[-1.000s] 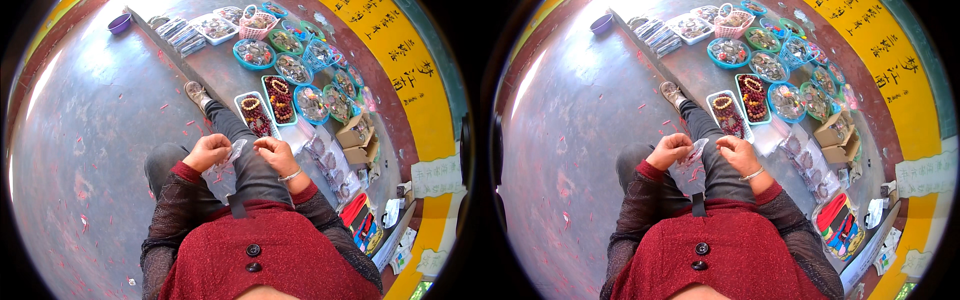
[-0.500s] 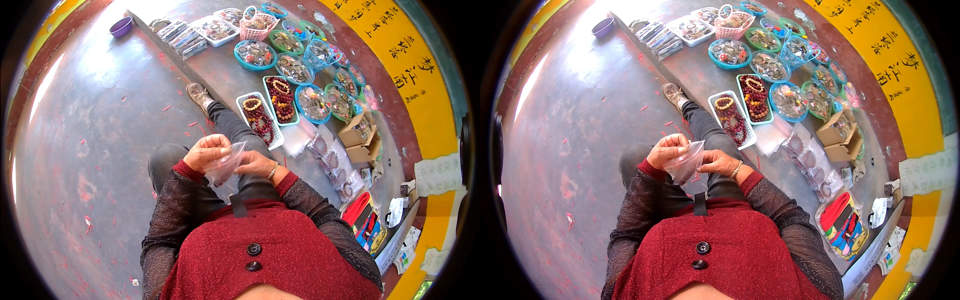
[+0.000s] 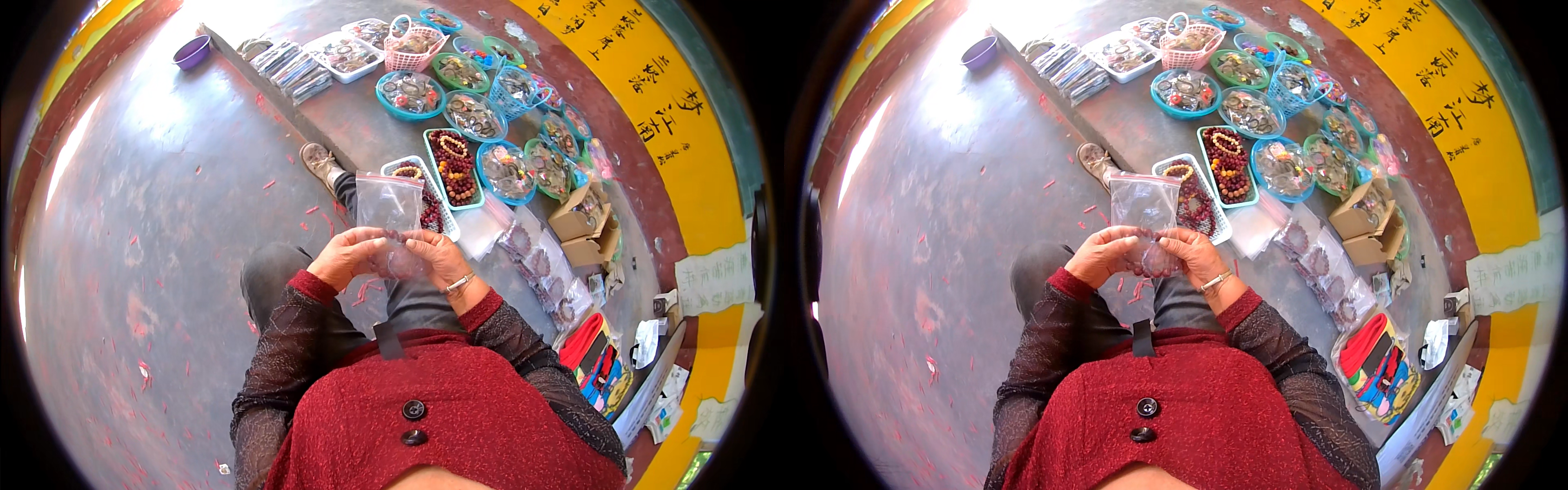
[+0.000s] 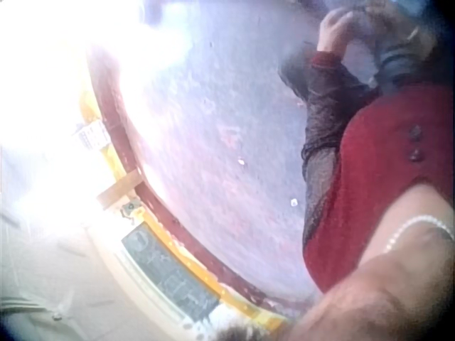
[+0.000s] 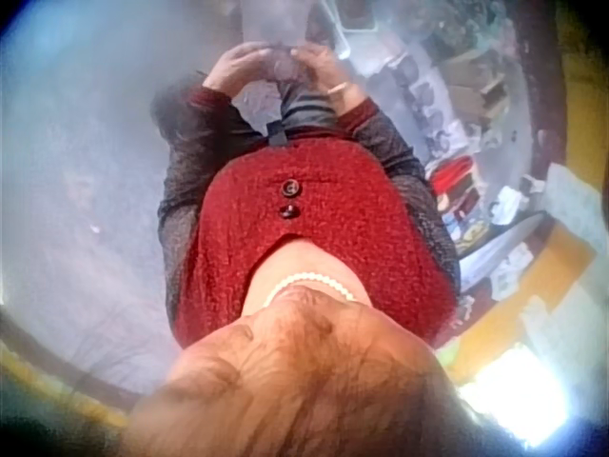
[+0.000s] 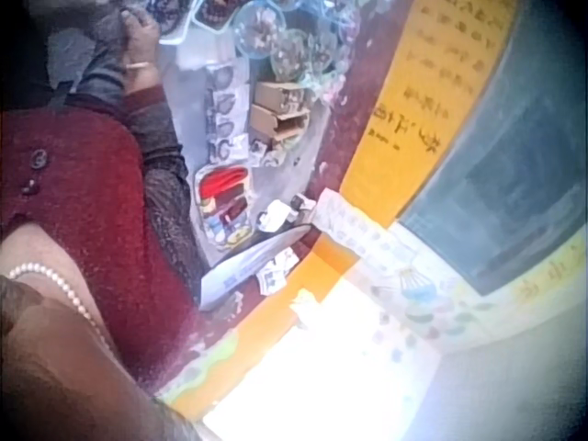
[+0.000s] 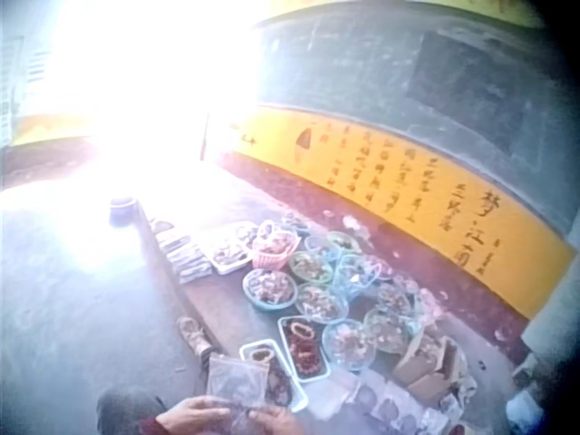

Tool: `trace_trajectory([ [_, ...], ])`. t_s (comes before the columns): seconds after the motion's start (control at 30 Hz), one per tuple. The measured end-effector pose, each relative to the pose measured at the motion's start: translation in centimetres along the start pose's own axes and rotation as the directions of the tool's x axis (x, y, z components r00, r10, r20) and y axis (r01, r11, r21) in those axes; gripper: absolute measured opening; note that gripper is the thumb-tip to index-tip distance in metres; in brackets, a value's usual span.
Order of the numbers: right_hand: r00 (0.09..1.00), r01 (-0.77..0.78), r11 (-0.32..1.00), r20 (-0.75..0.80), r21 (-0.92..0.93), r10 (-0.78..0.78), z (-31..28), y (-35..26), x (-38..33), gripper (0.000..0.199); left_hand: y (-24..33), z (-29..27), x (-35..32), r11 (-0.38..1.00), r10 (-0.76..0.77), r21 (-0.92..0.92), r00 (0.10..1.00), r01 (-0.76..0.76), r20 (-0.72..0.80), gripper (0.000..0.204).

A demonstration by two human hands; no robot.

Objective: The person sits on the floor and repeatedly picks up beaded bracelets from a white tray, places them into small clear plastic bags, and sets the filled bags aside on the floor.

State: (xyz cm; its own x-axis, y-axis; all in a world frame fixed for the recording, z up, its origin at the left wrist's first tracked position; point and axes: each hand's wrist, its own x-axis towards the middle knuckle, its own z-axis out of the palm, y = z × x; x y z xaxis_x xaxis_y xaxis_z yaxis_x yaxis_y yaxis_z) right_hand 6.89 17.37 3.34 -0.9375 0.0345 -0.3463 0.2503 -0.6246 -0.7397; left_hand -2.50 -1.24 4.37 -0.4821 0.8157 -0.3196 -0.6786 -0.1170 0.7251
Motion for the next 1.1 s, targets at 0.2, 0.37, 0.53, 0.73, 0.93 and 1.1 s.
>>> trace_trajectory([
  [0.2, 0.995, 0.038, 0.990, -0.087, -0.133, -0.050, -0.4, -0.1, -0.4, 0.021, -0.8, -0.3, 0.5, 1.000, -0.018, 0.007, 0.999, 0.018, -0.043, 0.022],
  [0.37, 0.987, 0.082, 0.977, -0.121, -0.196, -0.107, -1.0, 0.4, -0.3, 0.021, -0.8, -0.4, 0.5, 1.000, -0.018, 0.012, 1.000, 0.019, -0.014, 0.020],
  [0.53, 0.985, 0.081, 0.995, -0.147, -0.052, -0.088, -0.2, 0.2, -0.4, 0.021, -1.0, -0.9, 0.7, 1.000, -0.019, -0.022, 1.000, 0.018, -0.014, 0.020],
  [0.73, 0.975, 0.144, 0.980, -0.150, -0.141, -0.165, 0.2, 0.1, -0.5, 0.021, -1.0, 0.0, 0.6, 1.000, 0.014, 0.029, 1.000, -0.013, -0.017, 0.026],
  [0.93, 0.958, 0.217, 0.966, -0.161, -0.139, -0.238, -0.2, -0.3, 0.1, 0.018, -1.0, -0.3, 0.5, 0.993, 0.009, 0.114, 0.997, -0.017, 0.074, 0.030],
  [1.1, 0.981, 0.173, 0.967, -0.118, 0.188, -0.152, -0.6, -1.7, 0.4, 0.010, -0.6, 0.5, 0.1, 0.958, 0.004, 0.282, 0.990, -0.044, 0.141, 0.026],
])
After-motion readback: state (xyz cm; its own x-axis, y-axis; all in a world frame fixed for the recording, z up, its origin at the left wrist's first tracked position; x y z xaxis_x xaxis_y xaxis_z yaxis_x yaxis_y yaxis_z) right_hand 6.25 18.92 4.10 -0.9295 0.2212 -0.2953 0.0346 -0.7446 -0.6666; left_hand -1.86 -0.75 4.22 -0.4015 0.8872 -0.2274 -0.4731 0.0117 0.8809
